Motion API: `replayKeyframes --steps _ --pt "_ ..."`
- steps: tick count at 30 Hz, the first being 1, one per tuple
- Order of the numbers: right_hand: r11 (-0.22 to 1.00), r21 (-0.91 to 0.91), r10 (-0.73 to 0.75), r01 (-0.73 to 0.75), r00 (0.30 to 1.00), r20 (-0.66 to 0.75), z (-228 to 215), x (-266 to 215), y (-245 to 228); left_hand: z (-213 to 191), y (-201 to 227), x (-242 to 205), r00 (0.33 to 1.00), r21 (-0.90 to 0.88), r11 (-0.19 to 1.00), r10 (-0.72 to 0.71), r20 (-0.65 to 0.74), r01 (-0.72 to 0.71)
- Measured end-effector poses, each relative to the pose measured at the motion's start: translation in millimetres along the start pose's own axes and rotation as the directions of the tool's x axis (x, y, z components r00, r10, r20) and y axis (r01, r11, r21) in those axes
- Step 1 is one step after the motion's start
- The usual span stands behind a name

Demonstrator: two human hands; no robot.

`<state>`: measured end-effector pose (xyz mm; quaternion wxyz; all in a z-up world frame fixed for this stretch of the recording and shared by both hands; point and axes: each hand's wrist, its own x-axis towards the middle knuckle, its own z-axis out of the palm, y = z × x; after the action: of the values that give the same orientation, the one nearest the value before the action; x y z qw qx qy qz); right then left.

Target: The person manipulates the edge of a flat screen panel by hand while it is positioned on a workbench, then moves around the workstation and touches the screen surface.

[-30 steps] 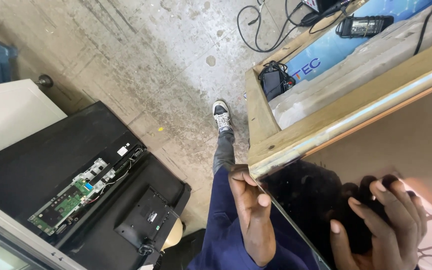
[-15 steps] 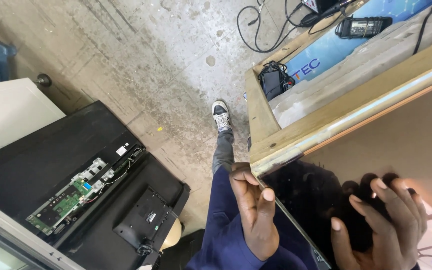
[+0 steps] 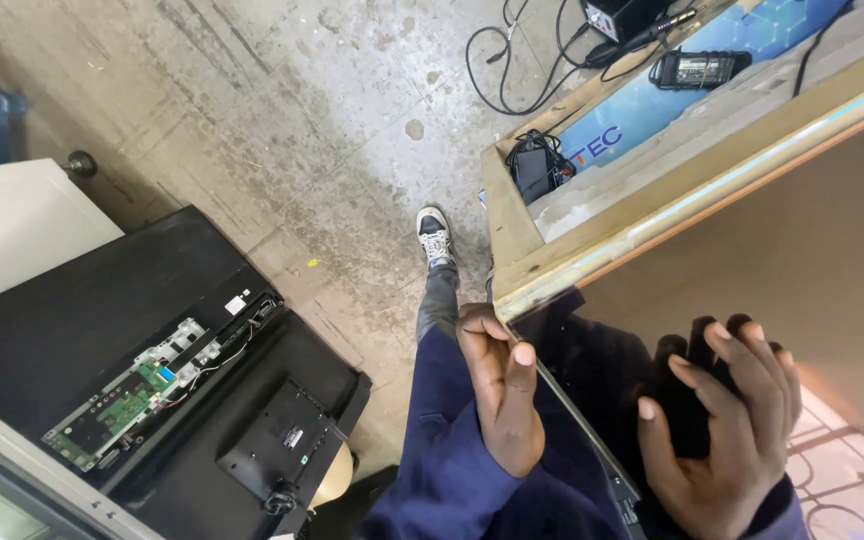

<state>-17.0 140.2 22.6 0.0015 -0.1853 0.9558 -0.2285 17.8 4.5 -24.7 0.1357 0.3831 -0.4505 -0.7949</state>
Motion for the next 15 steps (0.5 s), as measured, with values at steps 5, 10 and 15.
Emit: replayKeyframes --steps 5,10,15 --pt "0.998 0.036 -0.046 0.047 0.998 -0.032 1.7 5.1 -2.4 -4.3 -14.2 5.5 0.998 -0.063 0.997 0.051 0.041 -0.049" --pt "0.992 0.067 -0.099 0.104 0.993 -0.068 0.9 12.1 -4.5 -1.8 -20.8 15.0 0.999 -0.067 0.996 0.048 -0.025 -0.050" --pt "0.978 0.063 -0.183 0.198 0.965 -0.187 16.8 10.3 9.2 -20.9 -56.4 36.5 0.962 -0.065 0.966 0.256 0.097 -0.250"
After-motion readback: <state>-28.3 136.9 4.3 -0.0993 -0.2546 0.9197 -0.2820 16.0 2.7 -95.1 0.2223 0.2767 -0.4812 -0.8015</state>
